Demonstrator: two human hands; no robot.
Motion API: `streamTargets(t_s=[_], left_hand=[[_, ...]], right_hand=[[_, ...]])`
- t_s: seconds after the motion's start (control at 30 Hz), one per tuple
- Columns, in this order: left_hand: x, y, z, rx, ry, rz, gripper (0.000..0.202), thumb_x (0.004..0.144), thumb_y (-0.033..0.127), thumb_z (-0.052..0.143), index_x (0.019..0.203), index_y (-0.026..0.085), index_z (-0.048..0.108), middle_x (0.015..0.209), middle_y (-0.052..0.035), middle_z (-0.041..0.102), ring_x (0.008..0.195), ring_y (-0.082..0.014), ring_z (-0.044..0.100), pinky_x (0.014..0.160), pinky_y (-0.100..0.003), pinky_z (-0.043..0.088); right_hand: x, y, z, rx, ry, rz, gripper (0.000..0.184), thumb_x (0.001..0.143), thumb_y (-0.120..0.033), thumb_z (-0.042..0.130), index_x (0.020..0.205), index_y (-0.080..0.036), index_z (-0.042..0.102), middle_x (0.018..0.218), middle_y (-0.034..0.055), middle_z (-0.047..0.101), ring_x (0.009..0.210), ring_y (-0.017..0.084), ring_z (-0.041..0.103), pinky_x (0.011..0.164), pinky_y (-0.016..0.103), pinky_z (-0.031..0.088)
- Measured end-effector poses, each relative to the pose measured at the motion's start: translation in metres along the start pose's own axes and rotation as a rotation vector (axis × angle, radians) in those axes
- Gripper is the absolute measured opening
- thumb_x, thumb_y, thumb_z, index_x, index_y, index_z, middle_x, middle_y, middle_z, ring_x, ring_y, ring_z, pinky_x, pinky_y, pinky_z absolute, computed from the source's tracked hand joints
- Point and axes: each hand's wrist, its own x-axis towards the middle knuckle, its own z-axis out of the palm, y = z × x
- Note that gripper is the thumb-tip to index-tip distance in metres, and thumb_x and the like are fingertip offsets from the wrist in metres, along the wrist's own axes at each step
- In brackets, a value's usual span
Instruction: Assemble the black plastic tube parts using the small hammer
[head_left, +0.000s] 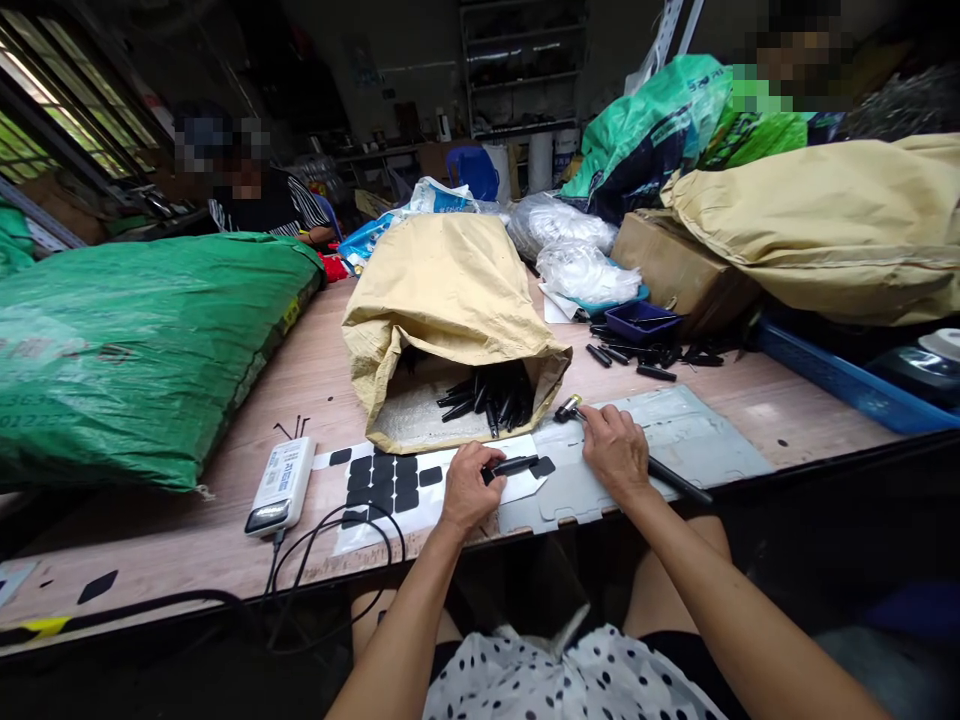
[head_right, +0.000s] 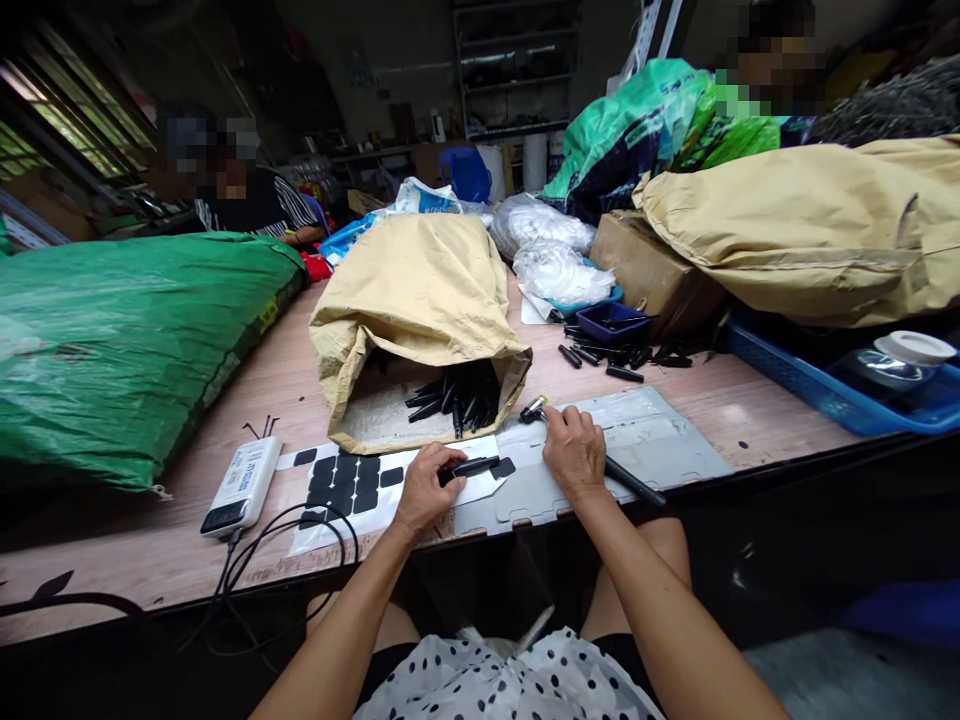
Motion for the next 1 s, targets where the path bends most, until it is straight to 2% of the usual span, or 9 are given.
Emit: streamTargets(t_s=[0.13,0.53,0.63,0.73,0.8,0.87,0.93,0.97,1.0], left_hand=[[0.0,0.002,-0.001,0.03,-0.014,0.023,0.033,0.066,0.008,0.067,0.096,0.022,0.071,0.089,-0.0017,0.063,0.088,-0.0213,0.058,0.085,-0.036,0.049],[0.002,0.001,0.0,0.055,-0.049,0.021,0.014,0.077,0.018,0.071,0.091,0.022,0.071,0.088,-0.0024,0.063,0.09,-0.0216,0.058,0.083,-0.035,0.047],[-0.001,0.012,-0.009,-0.026,-0.044,0.05,0.011,0.086,0.027,0.066,0.094,0.022,0.071,0.093,-0.0041,0.066,0.092,-0.0221,0.059,0.086,-0.036,0.046],[-0.016,0.04,-0.029,-0.126,-0.038,0.071,0.019,0.093,0.035,0.059,0.1,0.022,0.071,0.095,-0.0059,0.068,0.094,-0.0231,0.059,0.089,-0.037,0.046],[-0.034,0.059,-0.041,-0.232,-0.16,0.039,0.024,0.094,0.04,0.058,0.103,0.022,0.072,0.096,-0.0063,0.07,0.093,-0.0232,0.061,0.088,-0.036,0.046],[-0.057,0.069,-0.044,-0.356,-0.42,-0.049,0.026,0.093,0.043,0.061,0.104,0.023,0.074,0.093,-0.0048,0.071,0.086,-0.021,0.062,0.08,-0.032,0.047],[-0.082,0.061,-0.031,-0.414,-0.68,-0.178,0.026,0.089,0.043,0.065,0.101,0.022,0.076,0.083,-0.002,0.07,0.075,-0.0176,0.059,0.07,-0.028,0.045],[-0.094,0.051,-0.02,-0.408,-0.769,-0.251,0.026,0.087,0.042,0.067,0.1,0.021,0.076,0.077,-0.0007,0.068,0.07,-0.0165,0.057,0.065,-0.027,0.043],[-0.106,0.037,-0.007,-0.368,-0.779,-0.323,0.026,0.084,0.042,0.068,0.098,0.02,0.076,0.072,0.0003,0.066,0.068,-0.0159,0.056,0.063,-0.026,0.041]], right_hand=[[0.001,-0.001,-0.001,-0.021,-0.019,-0.005,0.029,0.097,-0.023,0.052,0.122,-0.023,0.067,0.098,0.0086,0.062,0.093,0.023,0.047,0.074,0.034,0.028],[0.002,-0.003,-0.003,-0.043,-0.041,-0.012,0.027,0.098,-0.023,0.048,0.119,-0.02,0.065,0.1,0.0097,0.061,0.095,0.024,0.047,0.075,0.034,0.028],[0.003,-0.002,-0.003,-0.033,-0.043,-0.011,0.026,0.098,-0.024,0.049,0.118,-0.02,0.065,0.1,0.0098,0.061,0.095,0.024,0.047,0.075,0.034,0.028],[0.003,-0.002,-0.003,-0.026,-0.045,-0.012,0.027,0.097,-0.024,0.05,0.12,-0.021,0.064,0.101,0.0095,0.061,0.095,0.024,0.047,0.074,0.034,0.028],[0.003,-0.002,-0.003,-0.029,-0.047,-0.009,0.027,0.097,-0.024,0.049,0.12,-0.021,0.064,0.101,0.0094,0.061,0.095,0.024,0.047,0.074,0.034,0.028],[0.003,-0.003,-0.003,-0.036,-0.049,-0.005,0.027,0.098,-0.023,0.048,0.119,-0.021,0.064,0.1,0.0094,0.061,0.095,0.024,0.047,0.074,0.035,0.028],[0.003,-0.003,-0.004,-0.038,-0.051,-0.004,0.026,0.098,-0.023,0.047,0.118,-0.021,0.064,0.1,0.0094,0.06,0.095,0.025,0.047,0.074,0.035,0.028],[0.003,-0.003,-0.004,-0.035,-0.052,-0.006,0.026,0.098,-0.023,0.048,0.118,-0.021,0.064,0.1,0.0096,0.06,0.095,0.025,0.047,0.074,0.035,0.028],[0.003,-0.003,-0.003,-0.031,-0.051,-0.008,0.026,0.097,-0.023,0.048,0.118,-0.02,0.064,0.1,0.0099,0.06,0.095,0.025,0.047,0.074,0.036,0.028]])
